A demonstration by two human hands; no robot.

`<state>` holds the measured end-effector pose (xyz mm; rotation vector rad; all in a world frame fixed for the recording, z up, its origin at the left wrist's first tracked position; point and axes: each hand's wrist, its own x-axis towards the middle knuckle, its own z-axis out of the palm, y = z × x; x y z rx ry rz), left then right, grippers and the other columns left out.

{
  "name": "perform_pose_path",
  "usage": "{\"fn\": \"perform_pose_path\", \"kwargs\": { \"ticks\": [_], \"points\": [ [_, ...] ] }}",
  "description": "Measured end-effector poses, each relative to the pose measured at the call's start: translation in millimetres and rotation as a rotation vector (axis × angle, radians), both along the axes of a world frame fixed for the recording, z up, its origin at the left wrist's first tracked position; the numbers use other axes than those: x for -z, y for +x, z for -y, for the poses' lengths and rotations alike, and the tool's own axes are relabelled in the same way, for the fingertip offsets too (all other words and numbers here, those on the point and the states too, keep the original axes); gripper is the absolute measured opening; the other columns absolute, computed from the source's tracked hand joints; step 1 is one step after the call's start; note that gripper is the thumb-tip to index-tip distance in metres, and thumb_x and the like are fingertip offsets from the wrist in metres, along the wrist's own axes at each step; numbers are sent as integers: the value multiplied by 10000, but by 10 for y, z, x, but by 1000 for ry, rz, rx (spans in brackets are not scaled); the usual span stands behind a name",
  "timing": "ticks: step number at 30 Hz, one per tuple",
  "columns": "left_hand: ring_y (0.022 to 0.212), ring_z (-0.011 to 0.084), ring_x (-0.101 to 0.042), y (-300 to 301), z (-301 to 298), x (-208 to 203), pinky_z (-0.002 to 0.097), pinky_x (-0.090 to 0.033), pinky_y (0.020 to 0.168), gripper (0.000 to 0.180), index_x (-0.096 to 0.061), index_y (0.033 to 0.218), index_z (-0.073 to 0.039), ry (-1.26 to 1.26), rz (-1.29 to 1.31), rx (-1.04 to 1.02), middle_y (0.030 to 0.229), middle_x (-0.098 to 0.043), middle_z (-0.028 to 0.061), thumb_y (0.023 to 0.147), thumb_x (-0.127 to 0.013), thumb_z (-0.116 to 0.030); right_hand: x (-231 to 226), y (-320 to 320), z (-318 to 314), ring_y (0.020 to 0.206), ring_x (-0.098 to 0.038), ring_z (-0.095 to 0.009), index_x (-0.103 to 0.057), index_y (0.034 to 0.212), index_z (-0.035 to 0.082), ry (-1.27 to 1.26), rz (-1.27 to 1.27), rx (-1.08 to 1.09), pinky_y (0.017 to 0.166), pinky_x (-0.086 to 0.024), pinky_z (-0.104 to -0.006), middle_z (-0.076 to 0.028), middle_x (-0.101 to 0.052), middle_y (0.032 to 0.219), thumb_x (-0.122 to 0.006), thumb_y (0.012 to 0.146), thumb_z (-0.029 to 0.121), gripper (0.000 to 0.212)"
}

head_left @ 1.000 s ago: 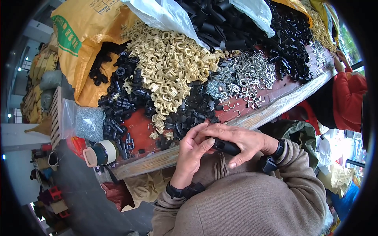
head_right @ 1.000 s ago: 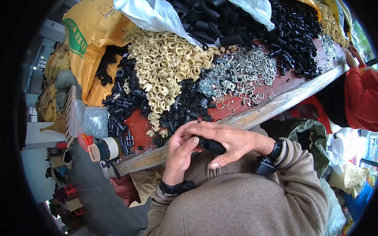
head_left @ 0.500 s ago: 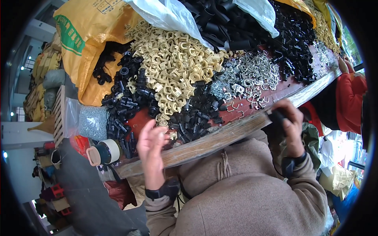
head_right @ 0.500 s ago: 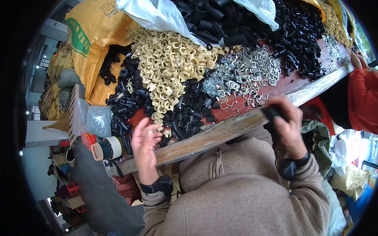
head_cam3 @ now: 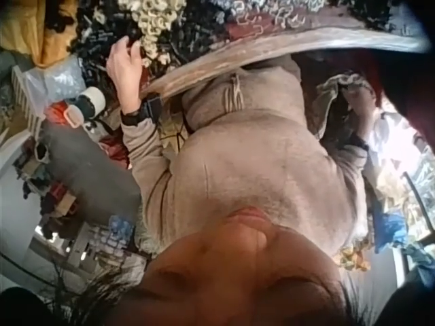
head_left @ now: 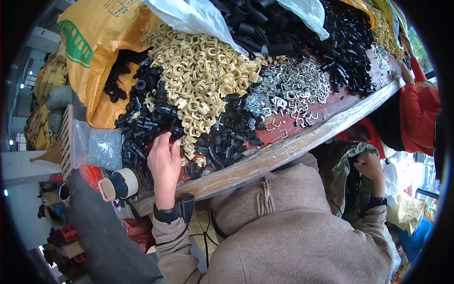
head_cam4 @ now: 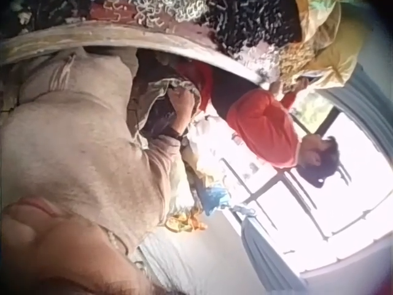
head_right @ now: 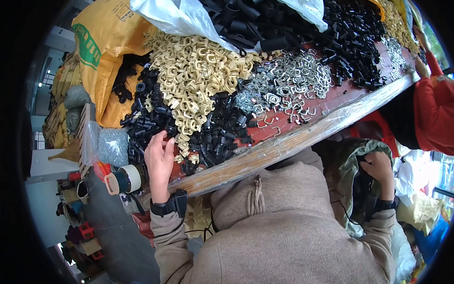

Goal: The person assembles components by hand, picking up a black plastic housing and inserting a beige plastic clip and a metal spring into it. They then place the completed assembly onto the table and repeat the process.

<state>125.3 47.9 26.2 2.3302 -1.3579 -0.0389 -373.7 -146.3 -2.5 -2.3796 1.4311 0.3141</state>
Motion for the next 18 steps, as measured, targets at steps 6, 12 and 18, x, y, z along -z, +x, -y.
{"fn": "perform_pose_path", "kwargs": {
  "ticks": [6, 12, 18],
  "points": [
    [599, 242, -569, 108, 33, 141, 306, -437, 540, 187, -541, 836, 54, 56, -41, 2, 766, -561, 171, 746, -577, -106, -279, 1043, 101, 561, -501, -279, -516, 667, 1, 198, 617, -358, 519, -390, -323, -106, -504, 611, -578, 636, 47, 84],
    [537, 206, -554, 65, 64, 100, 286, -423, 504, 185, -557, 745, 50, 76, -130, -34, 682, -565, 153, 741, -596, -131, -321, 1860, 53, 605, -514, -286, -549, 744, 22, -21, 675, -518, 533, -405, -352, -102, -511, 681, -586, 673, 51, 85],
    [498, 127, -516, -7, -53, 31, 234, -400, 489, 167, -568, 714, 40, 39, -152, -123, 577, -550, 105, 734, -623, -117, -73, 2430, 56, 572, -510, -278, -500, 695, 26, -245, 699, -634, 500, -417, -359, -102, -464, 646, -553, 680, 57, 63]
  ]
}}
